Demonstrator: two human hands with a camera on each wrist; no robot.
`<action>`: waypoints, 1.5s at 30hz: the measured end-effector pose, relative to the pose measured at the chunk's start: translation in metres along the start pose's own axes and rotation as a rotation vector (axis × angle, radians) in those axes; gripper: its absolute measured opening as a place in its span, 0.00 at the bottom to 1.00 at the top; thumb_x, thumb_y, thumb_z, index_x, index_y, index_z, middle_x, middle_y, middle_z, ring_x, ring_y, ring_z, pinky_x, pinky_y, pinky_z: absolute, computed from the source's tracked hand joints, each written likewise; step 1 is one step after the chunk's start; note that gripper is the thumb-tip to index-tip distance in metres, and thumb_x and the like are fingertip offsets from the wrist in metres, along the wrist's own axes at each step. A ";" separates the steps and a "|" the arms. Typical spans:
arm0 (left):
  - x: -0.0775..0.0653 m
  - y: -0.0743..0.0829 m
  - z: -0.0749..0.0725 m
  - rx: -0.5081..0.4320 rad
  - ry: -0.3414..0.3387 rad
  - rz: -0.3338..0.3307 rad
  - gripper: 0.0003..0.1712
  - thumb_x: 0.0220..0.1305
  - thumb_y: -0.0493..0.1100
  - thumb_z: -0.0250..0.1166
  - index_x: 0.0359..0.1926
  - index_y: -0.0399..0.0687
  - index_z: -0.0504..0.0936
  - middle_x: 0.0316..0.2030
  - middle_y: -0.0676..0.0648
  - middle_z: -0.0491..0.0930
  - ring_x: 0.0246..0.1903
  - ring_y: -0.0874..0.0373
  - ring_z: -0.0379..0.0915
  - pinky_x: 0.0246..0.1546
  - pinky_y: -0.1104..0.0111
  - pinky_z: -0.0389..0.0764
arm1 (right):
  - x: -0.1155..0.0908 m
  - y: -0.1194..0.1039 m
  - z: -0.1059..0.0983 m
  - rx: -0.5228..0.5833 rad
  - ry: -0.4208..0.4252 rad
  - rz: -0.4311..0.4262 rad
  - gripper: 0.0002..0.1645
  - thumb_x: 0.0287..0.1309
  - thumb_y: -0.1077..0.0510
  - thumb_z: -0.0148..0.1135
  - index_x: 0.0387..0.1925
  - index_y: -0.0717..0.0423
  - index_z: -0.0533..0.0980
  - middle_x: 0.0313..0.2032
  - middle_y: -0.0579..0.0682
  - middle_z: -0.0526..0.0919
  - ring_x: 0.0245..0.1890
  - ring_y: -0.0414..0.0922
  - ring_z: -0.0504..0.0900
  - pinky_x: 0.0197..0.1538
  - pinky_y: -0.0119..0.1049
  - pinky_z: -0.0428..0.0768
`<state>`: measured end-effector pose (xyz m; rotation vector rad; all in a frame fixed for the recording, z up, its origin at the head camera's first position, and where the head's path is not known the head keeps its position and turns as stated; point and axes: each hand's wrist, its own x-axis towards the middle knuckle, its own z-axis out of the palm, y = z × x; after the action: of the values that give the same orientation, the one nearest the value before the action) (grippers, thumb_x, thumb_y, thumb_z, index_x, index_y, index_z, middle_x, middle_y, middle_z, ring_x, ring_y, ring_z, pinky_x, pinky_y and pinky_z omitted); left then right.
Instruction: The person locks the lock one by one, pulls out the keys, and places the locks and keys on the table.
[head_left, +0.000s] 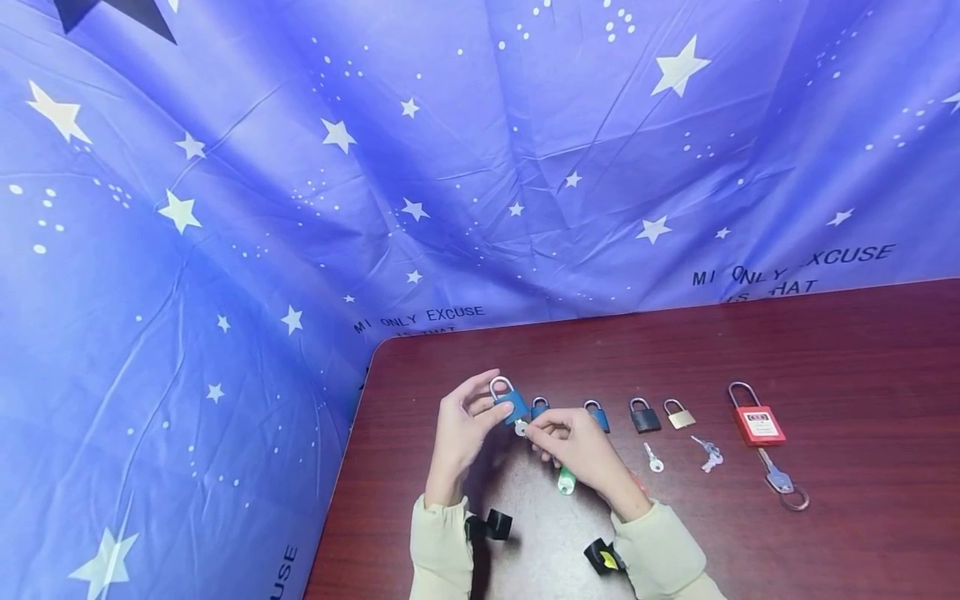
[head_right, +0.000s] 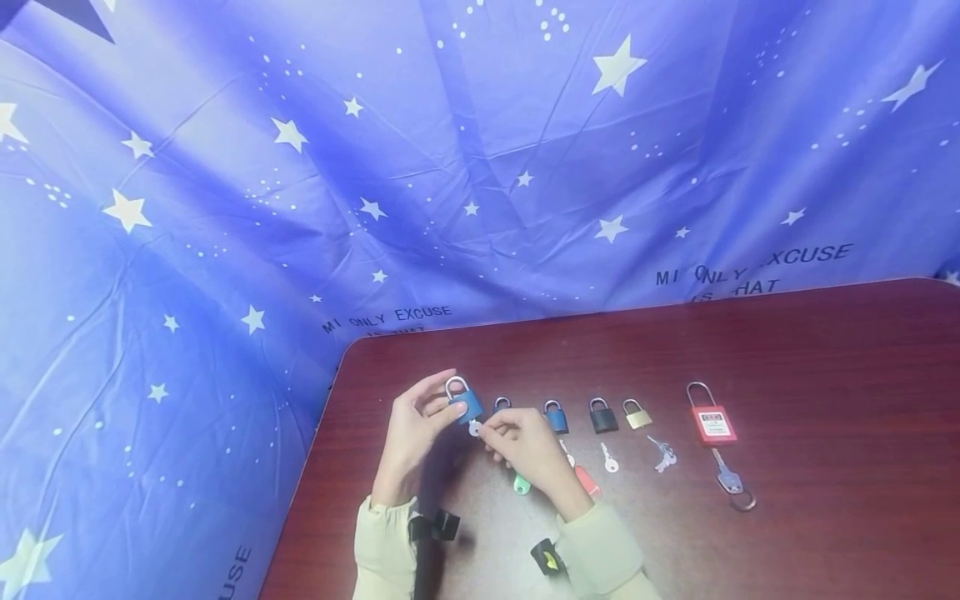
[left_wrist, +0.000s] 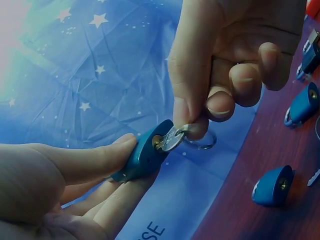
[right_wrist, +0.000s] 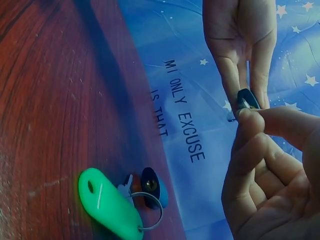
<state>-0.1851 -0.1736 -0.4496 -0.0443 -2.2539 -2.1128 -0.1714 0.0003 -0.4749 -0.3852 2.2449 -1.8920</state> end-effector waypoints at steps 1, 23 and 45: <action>0.000 0.000 0.000 -0.003 0.000 0.003 0.28 0.47 0.36 0.69 0.53 0.48 0.76 0.45 0.41 0.78 0.42 0.44 0.77 0.41 0.65 0.78 | 0.000 0.000 0.000 0.009 0.006 0.002 0.13 0.55 0.51 0.60 0.31 0.58 0.79 0.21 0.55 0.79 0.17 0.49 0.74 0.21 0.39 0.75; 0.004 0.004 -0.024 -0.194 0.274 0.048 0.29 0.44 0.35 0.70 0.52 0.43 0.77 0.43 0.37 0.78 0.39 0.51 0.79 0.39 0.66 0.78 | -0.005 -0.001 0.014 -0.006 -0.071 -0.036 0.09 0.52 0.54 0.62 0.30 0.57 0.80 0.22 0.54 0.80 0.16 0.42 0.74 0.21 0.36 0.75; 0.007 -0.006 -0.036 -0.017 0.265 -0.017 0.27 0.44 0.30 0.68 0.50 0.45 0.77 0.41 0.39 0.78 0.37 0.51 0.79 0.38 0.66 0.78 | -0.014 -0.009 0.005 -0.236 -0.270 0.020 0.04 0.47 0.61 0.57 0.20 0.53 0.72 0.16 0.52 0.76 0.14 0.47 0.75 0.19 0.36 0.73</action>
<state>-0.1919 -0.2102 -0.4523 0.2405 -2.0906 -2.0081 -0.1559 -0.0015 -0.4671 -0.6097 2.2788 -1.4664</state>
